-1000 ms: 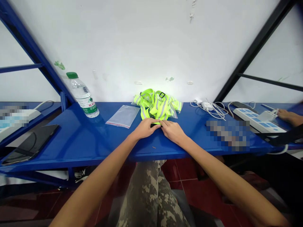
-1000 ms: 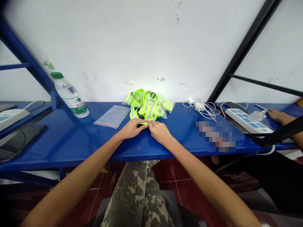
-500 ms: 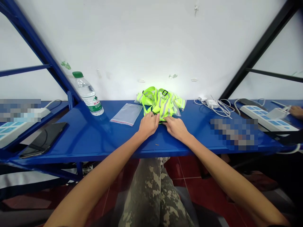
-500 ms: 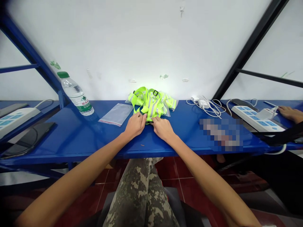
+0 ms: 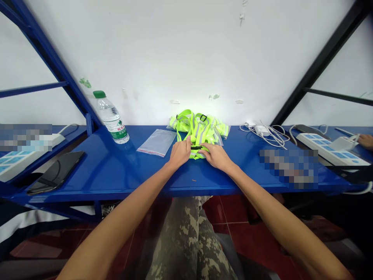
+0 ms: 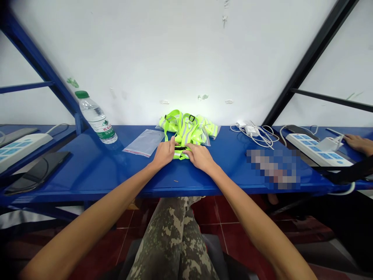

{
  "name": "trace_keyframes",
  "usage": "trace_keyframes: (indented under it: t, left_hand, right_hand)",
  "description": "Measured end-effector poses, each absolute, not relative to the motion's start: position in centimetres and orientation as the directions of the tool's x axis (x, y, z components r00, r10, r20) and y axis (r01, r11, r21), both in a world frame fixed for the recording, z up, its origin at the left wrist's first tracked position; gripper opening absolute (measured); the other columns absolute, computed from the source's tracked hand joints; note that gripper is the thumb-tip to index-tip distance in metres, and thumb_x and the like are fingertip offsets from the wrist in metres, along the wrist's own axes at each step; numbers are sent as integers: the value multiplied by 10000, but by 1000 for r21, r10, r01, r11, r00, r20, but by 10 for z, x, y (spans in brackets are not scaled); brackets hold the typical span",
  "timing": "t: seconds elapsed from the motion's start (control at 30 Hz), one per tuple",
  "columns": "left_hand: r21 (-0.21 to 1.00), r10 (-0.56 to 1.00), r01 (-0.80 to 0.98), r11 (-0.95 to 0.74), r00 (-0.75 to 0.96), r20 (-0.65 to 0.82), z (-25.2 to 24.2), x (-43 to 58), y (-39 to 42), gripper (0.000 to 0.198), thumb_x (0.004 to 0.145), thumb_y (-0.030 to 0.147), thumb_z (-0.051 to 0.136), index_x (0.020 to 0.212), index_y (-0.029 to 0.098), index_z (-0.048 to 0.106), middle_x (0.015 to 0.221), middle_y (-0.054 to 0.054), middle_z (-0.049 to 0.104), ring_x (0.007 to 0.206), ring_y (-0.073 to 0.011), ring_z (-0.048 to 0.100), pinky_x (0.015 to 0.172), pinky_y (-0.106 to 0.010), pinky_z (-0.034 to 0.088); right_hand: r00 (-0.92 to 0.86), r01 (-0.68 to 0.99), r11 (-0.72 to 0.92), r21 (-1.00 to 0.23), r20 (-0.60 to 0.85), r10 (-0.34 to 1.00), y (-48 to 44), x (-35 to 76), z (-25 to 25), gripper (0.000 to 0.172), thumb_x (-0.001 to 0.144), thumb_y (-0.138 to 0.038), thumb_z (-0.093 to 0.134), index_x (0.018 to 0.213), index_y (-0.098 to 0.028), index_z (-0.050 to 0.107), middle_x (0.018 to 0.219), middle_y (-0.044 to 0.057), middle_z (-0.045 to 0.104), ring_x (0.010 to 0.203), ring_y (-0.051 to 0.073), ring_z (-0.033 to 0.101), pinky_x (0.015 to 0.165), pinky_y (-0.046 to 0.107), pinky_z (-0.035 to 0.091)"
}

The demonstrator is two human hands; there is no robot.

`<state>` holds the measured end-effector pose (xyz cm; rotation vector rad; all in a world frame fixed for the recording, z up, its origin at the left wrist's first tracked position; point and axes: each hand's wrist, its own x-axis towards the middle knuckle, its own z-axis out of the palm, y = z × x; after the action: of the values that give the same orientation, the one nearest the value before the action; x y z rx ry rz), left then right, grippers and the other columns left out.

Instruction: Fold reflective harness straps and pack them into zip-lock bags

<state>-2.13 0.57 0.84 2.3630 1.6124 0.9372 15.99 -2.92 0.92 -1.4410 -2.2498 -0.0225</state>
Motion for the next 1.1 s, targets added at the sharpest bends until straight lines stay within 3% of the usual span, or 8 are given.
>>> trace_keyframes:
  t: [0.17,0.3,0.53,0.7,0.83,1.1]
  left_hand:
    - [346,907,886,-308,164,387,11,-21,4,506,1032,411,140,1064,195,596,921,-96,731,884,-230,697,775,-321,461]
    - [276,921,920,-278,173,350,12,-19,2,445,1033,380,146,1074,207,553,934,-95,724,876,-222,694,755,-309,455]
    - [233,945,949,-214,140,296,13,-15,1,386,1024,355,202,1079,201,551,924,-118,728,848,-259,698,718,-331,456]
    - [226,910,934,-277,180,373,12,-14,-1,340,1011,339,290,1026,187,594,963,-123,714,912,-250,663,745,-332,455]
    - [189,866,924,-333,221,449,10,-13,-2,304,997,312,351,959,181,623,985,-120,704,992,-252,616,808,-351,449]
    - [99,906,954,-283,232,355,12,-9,-2,382,1019,329,265,1090,160,600,969,-135,693,950,-261,652,765,-337,447]
  right_hand:
    - [-347,820,469,-327,367,863,-24,161,2,382,987,-370,452,1287,-172,581,1189,121,703,1069,261,674,888,324,476]
    - [-372,770,500,-397,357,857,-22,161,-1,381,982,-377,457,1305,-213,578,1251,93,679,1118,257,657,939,342,468]
    - [-330,757,490,-431,395,857,-18,157,-5,348,1019,-345,365,1155,-244,669,1096,47,730,1018,223,680,842,298,481]
    - [-348,795,509,-329,440,828,-20,155,-5,369,1025,-321,353,1022,-201,702,972,70,681,944,181,645,836,260,461]
    - [-346,834,485,-261,437,830,-25,152,-4,355,1022,-299,358,1038,-194,697,1018,72,630,901,170,621,791,263,460]
    - [-429,833,548,-67,547,719,-21,150,-5,316,992,-244,410,939,-147,706,952,108,637,931,232,543,891,350,433]
